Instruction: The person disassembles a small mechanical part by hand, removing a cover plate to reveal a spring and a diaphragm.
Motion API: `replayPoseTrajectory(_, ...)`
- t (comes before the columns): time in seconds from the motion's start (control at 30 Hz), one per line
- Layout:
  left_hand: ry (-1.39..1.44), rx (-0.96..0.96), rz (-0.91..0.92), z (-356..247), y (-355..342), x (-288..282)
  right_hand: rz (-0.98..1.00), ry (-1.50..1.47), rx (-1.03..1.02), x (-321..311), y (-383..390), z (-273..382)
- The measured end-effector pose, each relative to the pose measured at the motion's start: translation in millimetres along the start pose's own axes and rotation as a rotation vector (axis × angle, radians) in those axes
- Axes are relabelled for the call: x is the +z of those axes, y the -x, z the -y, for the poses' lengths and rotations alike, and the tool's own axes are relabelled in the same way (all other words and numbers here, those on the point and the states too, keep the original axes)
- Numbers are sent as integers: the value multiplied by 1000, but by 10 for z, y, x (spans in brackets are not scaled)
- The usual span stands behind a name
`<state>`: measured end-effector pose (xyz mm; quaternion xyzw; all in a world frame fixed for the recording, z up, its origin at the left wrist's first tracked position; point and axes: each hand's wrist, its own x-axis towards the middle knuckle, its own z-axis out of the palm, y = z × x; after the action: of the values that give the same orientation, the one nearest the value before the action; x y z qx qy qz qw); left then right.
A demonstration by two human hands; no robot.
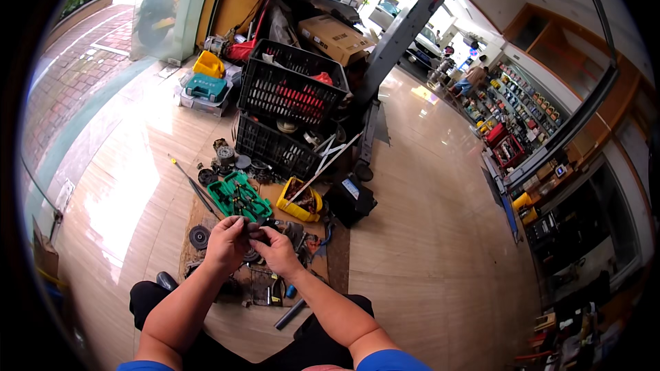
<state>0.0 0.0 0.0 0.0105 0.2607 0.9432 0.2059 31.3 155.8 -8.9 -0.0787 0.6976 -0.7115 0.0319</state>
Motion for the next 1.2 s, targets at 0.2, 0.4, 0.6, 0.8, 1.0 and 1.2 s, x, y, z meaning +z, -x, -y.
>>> replayPoseTrajectory(0.2, -4, 23, 17, -133, -34, 128, -19, -15, 8, 68, -65, 124)
replayPoseTrajectory(0.4, -13, 23, -8, -40, -16, 110, -13, 59, 18, 2, -20, 87)
replayPoseTrajectory(0.6, -10, 75, -53, 0, -24, 85, -67, 45, 58, 41, 13, 184)
replayPoseTrajectory(0.8, 28, 112, -79, -39, -91, 55, -70, -8, 150, -16, 9, 54)
replayPoseTrajectory(1.0, 34, 49, -42, -104, -56, 70, 47, 69, 128, -91, 0, 78)
replayPoseTrajectory(1.2, -38, -127, 93, -246, 28, 167, 240, 313, 62, -255, 18, 326)
